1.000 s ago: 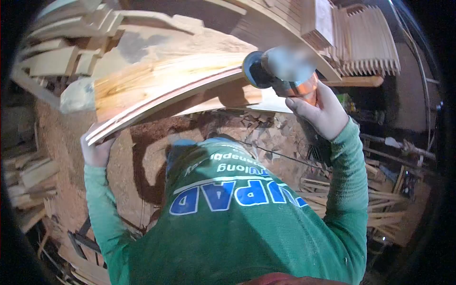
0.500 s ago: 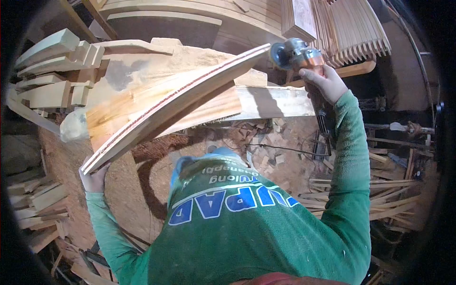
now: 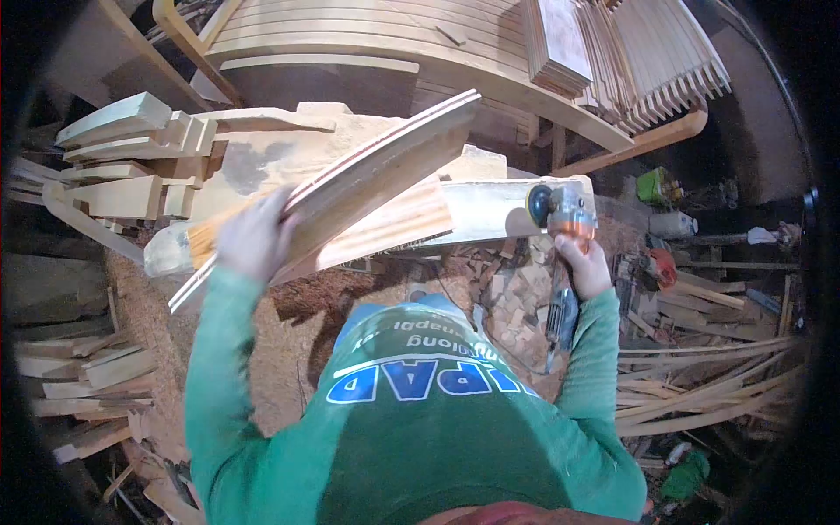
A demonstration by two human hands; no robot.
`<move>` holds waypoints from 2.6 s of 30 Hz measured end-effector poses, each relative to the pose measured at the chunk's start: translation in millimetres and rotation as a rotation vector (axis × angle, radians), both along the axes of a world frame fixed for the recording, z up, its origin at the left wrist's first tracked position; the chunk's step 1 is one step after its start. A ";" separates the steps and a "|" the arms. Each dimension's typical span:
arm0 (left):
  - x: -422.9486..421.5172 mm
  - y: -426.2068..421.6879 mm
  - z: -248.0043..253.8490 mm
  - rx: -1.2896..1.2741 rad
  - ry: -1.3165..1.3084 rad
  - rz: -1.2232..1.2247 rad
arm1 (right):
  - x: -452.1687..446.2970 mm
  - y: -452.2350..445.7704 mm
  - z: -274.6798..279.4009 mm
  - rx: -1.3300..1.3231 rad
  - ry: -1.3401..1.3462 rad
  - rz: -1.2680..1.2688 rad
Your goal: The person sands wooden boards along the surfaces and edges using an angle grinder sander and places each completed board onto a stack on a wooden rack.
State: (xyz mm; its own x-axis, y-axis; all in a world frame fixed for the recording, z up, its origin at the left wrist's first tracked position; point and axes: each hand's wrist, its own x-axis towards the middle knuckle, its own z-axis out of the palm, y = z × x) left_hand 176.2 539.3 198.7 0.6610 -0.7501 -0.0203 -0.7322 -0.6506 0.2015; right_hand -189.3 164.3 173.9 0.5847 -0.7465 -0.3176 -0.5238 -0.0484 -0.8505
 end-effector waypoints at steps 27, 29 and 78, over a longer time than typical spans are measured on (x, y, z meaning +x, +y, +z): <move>-83.1 19.4 -170.9 0.152 -0.145 -0.230 | -12.2 41.2 -10.2 -0.006 -0.163 -0.005; -83.8 19.1 -154.2 0.114 -0.136 -0.233 | -1.4 35.7 7.7 -0.106 -0.115 0.010; 5.0 279.5 -87.6 -0.827 0.407 0.263 | 277.0 374.8 136.4 0.084 0.089 1.026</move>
